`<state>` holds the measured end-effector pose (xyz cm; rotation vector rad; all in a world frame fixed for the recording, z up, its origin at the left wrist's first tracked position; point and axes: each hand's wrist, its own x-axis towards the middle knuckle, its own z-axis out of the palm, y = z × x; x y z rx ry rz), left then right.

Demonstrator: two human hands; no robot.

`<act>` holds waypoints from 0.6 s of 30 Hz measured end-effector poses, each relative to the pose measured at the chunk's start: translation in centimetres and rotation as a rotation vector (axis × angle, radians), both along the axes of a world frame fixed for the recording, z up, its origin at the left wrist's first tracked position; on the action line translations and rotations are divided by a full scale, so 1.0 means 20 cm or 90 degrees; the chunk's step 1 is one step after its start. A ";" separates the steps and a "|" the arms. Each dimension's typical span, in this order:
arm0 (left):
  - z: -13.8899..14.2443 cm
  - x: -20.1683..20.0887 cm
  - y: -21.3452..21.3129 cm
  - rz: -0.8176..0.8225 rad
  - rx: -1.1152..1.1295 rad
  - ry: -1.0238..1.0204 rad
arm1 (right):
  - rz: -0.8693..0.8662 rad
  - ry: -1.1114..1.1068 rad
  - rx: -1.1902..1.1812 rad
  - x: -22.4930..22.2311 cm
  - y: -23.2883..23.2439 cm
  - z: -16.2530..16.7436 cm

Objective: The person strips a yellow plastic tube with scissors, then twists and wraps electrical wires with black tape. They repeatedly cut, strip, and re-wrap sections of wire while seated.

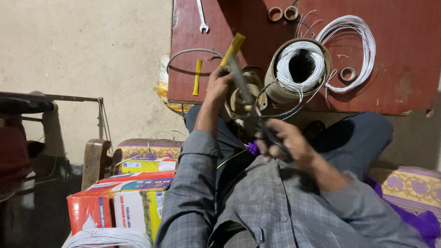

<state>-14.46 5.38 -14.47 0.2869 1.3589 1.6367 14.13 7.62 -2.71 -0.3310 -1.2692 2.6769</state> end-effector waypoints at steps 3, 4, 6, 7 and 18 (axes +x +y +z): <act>-0.02 0.00 -0.01 0.009 -0.014 0.039 | -0.105 0.038 -0.024 0.19 0.14 0.04; -0.01 0.00 -0.02 0.009 -0.025 0.025 | -0.225 0.011 0.117 0.27 0.17 0.05; -0.01 -0.01 -0.06 0.004 -0.043 0.000 | -0.401 -0.068 0.310 0.40 0.29 0.03; 0.00 -0.01 -0.08 -0.010 -0.025 0.003 | -0.458 -0.119 0.358 0.45 0.41 0.01; 0.38 0.32 -0.38 -0.012 0.070 -0.039 | -0.385 -0.912 0.709 0.80 1.07 -0.39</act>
